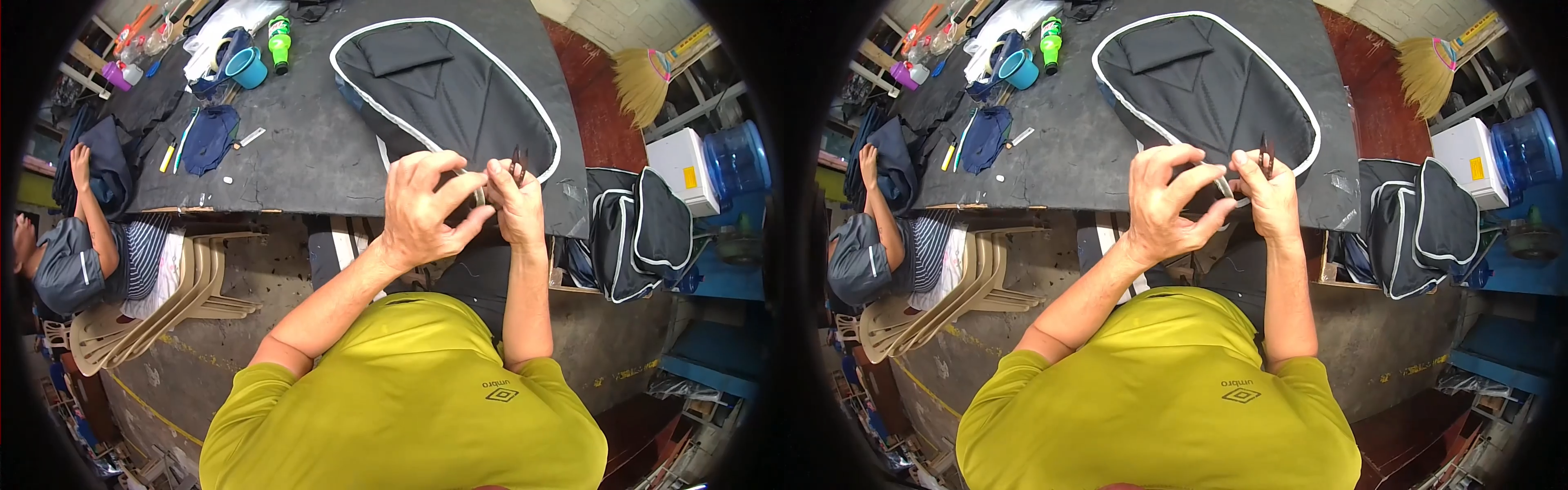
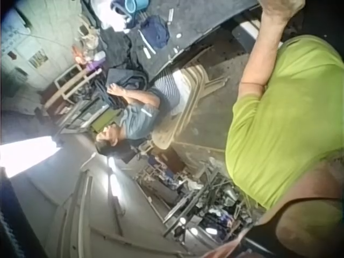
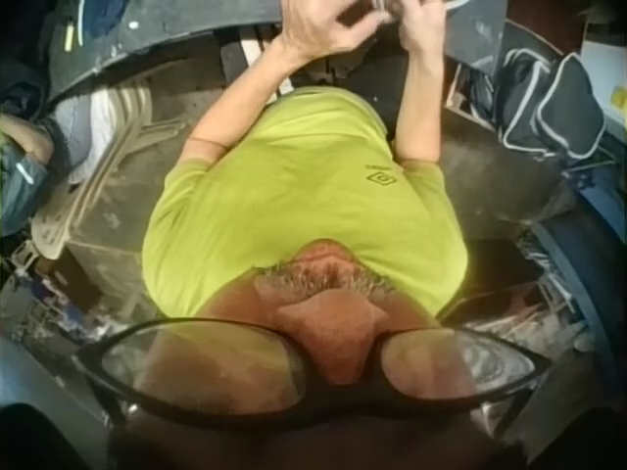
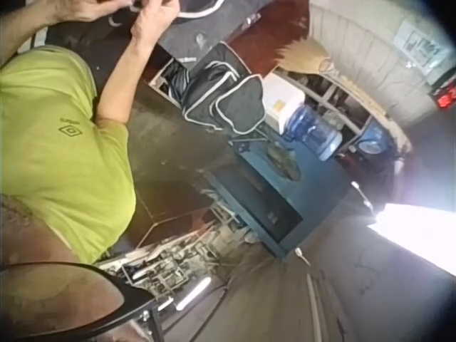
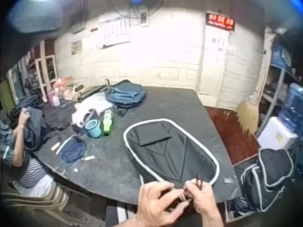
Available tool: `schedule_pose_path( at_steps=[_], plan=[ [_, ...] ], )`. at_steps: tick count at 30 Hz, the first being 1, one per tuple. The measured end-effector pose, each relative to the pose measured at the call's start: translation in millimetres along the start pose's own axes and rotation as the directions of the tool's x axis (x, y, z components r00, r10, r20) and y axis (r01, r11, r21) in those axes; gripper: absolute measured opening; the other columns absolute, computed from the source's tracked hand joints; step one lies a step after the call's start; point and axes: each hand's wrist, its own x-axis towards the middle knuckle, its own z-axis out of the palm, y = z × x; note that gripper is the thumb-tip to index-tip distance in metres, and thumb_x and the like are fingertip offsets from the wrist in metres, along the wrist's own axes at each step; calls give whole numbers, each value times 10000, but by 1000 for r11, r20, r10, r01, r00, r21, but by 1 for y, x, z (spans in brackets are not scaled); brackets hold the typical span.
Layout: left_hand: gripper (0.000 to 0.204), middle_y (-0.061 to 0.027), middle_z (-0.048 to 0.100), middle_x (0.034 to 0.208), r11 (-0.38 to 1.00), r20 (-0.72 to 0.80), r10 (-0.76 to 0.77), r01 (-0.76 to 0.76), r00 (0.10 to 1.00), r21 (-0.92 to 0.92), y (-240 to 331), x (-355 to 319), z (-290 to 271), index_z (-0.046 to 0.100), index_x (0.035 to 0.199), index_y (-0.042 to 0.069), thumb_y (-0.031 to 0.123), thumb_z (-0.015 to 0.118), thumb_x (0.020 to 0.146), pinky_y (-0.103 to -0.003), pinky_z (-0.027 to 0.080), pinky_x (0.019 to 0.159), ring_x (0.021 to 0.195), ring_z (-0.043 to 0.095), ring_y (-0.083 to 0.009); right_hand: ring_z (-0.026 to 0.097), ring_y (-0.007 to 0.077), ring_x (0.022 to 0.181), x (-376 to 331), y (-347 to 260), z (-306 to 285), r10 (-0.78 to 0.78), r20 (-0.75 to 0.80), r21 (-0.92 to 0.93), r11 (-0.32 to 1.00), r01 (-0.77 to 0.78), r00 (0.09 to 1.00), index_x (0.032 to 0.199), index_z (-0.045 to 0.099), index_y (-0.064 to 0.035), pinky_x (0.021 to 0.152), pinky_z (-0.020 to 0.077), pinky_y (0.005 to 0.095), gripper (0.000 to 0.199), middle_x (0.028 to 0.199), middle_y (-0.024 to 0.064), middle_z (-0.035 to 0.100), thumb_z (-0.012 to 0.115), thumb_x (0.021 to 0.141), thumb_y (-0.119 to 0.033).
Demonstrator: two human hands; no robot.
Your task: Inspecting a backpack for quality control, checking seams and zippers, and turning it inside out.
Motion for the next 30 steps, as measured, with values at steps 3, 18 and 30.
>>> schedule_pose_path(
  at_steps=[3, 18, 30],
  plan=[
    [368, -95, 707, 1233, 999, 49, -38, 39, 998, 0, -14, 11, 7, 811, 1129, 108, 147, 920, 780, -451, 499, 1014, 1134, 638, -325, 656, 62, 815, -2, -7, 7, 12, 31, -80, 997, -10, 999, 1066, 792, -32, 750, 551, 242, 174, 970, -22, 737, 792, 1071, -206],
    [319, -57, 701, 1083, 999, -54, 5, -3, 999, 34, -8, 18, -9, 814, 1058, 113, -8, 867, 767, -403, 552, 874, 1033, 665, -284, 473, 16, 734, -14, -22, 20, -128, 131, -331, 929, 165, 983, 1074, 771, 16, 653, 360, 220, 146, 830, -84, 607, 726, 1093, -122],
    [244, -75, 718, 1111, 998, 72, -15, 11, 997, 56, 1, 23, -32, 761, 1004, 50, -52, 834, 795, -421, 597, 908, 1071, 718, -319, 434, 18, 689, 0, -40, 37, -19, 257, -278, 956, 93, 966, 1058, 767, 30, 602, 331, 233, 123, 797, -73, 586, 719, 1089, -79]
  ],
)
